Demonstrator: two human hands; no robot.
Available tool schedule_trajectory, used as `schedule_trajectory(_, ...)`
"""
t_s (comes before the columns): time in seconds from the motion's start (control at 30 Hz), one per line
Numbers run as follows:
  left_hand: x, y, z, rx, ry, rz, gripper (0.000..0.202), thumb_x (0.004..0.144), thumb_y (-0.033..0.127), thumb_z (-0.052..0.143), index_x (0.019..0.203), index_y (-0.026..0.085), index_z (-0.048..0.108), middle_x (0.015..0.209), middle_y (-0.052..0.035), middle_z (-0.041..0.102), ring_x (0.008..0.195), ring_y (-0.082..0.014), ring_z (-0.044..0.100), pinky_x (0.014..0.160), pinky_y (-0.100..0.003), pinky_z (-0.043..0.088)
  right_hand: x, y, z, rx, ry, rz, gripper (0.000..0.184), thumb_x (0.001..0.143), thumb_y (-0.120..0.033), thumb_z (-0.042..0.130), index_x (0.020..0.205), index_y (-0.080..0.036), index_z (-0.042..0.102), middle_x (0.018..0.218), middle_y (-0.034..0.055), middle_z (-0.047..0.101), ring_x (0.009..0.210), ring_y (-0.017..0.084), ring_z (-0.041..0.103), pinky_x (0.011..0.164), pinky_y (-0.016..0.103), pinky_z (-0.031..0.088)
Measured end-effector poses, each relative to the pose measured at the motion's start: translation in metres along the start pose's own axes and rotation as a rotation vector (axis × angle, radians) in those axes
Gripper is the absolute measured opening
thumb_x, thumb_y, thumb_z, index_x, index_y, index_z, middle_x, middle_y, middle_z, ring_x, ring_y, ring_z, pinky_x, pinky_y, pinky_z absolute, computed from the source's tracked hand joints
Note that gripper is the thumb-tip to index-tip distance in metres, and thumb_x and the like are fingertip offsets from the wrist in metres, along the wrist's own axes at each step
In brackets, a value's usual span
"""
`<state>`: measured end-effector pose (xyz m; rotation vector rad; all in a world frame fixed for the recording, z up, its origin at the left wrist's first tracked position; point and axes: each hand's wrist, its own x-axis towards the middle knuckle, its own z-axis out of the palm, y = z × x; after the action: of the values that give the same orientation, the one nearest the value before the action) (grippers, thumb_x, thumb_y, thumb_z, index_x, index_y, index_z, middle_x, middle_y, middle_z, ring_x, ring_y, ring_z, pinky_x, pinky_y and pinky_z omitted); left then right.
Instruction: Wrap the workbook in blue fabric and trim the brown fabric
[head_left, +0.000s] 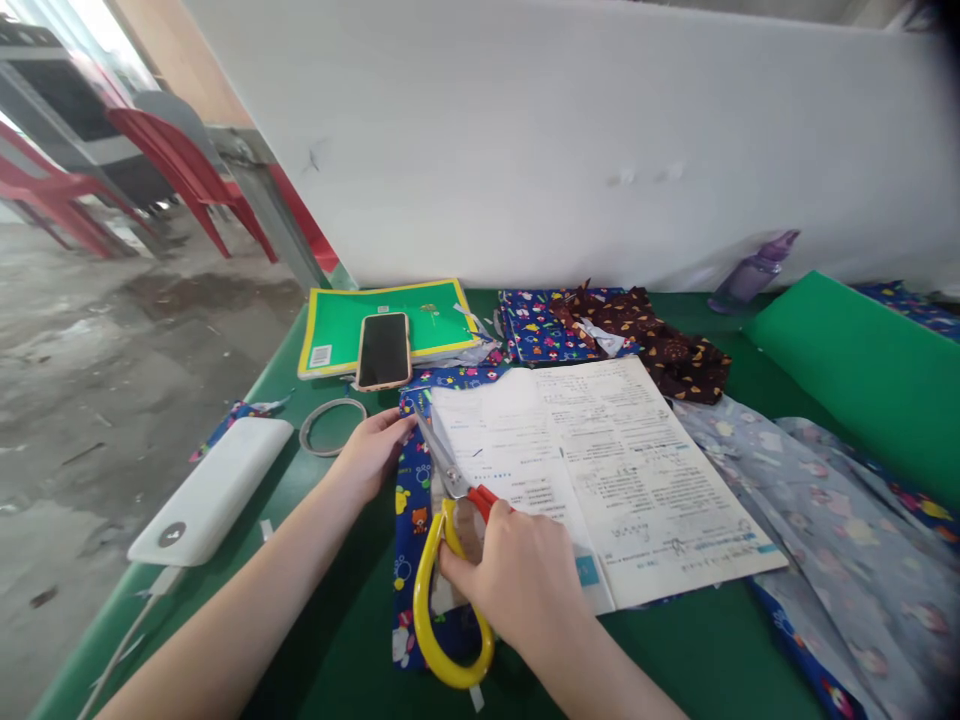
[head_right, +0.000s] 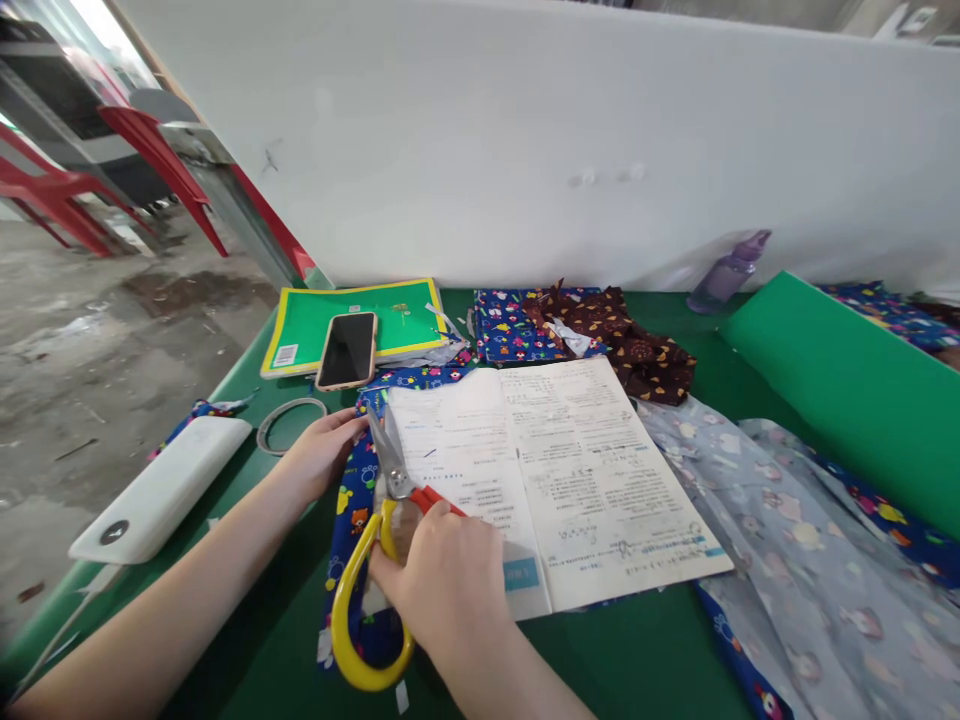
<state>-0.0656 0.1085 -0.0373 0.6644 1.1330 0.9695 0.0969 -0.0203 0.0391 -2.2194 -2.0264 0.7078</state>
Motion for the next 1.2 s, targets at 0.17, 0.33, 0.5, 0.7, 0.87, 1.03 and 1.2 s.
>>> schedule_trajectory(0.17, 0.002, -0.003, 0.0, 0.002, 0.012, -0.005, 0.028, 0.067, 0.018, 0.071, 0.095, 0.012, 0.064, 0.063, -0.0039, 0.069, 0.049, -0.0175, 0.064, 0.047, -0.025, 0.051, 0.002, -0.002, -0.002, -0.006, 0.007, -0.027, 0.048, 0.078, -0.059, 0.049, 0.079, -0.013, 0.063, 0.071, 0.0098, 0.066, 0.065, 0.025, 0.065, 0.053, 0.034, 0.047)
schedule_trajectory(0.33, 0.002, -0.004, 0.0, -0.001, 0.012, 0.0, 0.026, 0.067, 0.018, 0.071, 0.092, 0.013, 0.064, 0.063, -0.0036, 0.069, 0.05, -0.0177, 0.065, 0.048, -0.026, 0.051, 0.005, -0.001, 0.001, -0.01, 0.035, -0.034, 0.048, 0.076, -0.061, 0.049, 0.077, -0.015, 0.064, 0.067, 0.0083, 0.064, 0.062, 0.024, 0.064, 0.05, 0.033, 0.045)
schedule_trajectory(0.5, 0.0, -0.002, 0.003, -0.008, 0.008, -0.016, 0.031, 0.069, 0.016, 0.07, 0.099, 0.013, 0.064, 0.065, -0.004, 0.07, 0.053, -0.0183, 0.066, 0.051, -0.026, 0.052, 0.007, 0.001, 0.006, 0.029, 0.058, -0.056, 0.045, 0.076, -0.059, 0.051, 0.076, -0.015, 0.063, 0.066, 0.0068, 0.064, 0.059, 0.022, 0.062, 0.048, 0.03, 0.043)
schedule_trajectory(0.7, -0.002, 0.0, 0.005, -0.001, 0.019, -0.027, 0.033, 0.07, 0.014, 0.07, 0.102, 0.013, 0.064, 0.066, -0.0045, 0.071, 0.057, -0.019, 0.068, 0.053, -0.025, 0.053, 0.009, 0.002, 0.007, 0.009, 0.066, -0.079, 0.048, 0.078, -0.059, 0.049, 0.076, -0.014, 0.065, 0.067, 0.0093, 0.065, 0.063, 0.024, 0.064, 0.051, 0.032, 0.045)
schedule_trajectory(0.87, -0.004, 0.001, 0.007, 0.009, 0.02, -0.031, 0.03, 0.071, 0.014, 0.068, 0.101, 0.013, 0.063, 0.068, -0.005, 0.071, 0.055, -0.0185, 0.068, 0.052, -0.025, 0.054, 0.011, 0.001, 0.006, 0.011, 0.026, -0.087, 0.049, 0.079, -0.057, 0.047, 0.08, -0.013, 0.067, 0.068, 0.0104, 0.066, 0.064, 0.025, 0.065, 0.054, 0.034, 0.048)
schedule_trajectory(1.03, -0.006, 0.002, 0.008, 0.021, 0.037, -0.043, 0.023, 0.072, 0.013, 0.066, 0.095, 0.012, 0.063, 0.066, -0.0054, 0.071, 0.051, -0.0182, 0.066, 0.051, -0.026, 0.054, 0.011, 0.002, 0.004, -0.014, 0.008, -0.087, 0.049, 0.08, -0.057, 0.046, 0.08, -0.012, 0.067, 0.068, 0.0114, 0.067, 0.065, 0.026, 0.066, 0.055, 0.035, 0.049)
schedule_trajectory(1.2, -0.006, 0.002, 0.008, 0.022, 0.048, -0.06, 0.022, 0.072, 0.014, 0.068, 0.093, 0.013, 0.062, 0.066, -0.0053, 0.07, 0.054, -0.0199, 0.067, 0.053, -0.029, 0.055, 0.01, 0.002, 0.003, -0.024, -0.022, -0.09, 0.048, 0.082, -0.055, 0.046, 0.081, -0.012, 0.067, 0.069, 0.0118, 0.067, 0.065, 0.026, 0.066, 0.054, 0.035, 0.05)
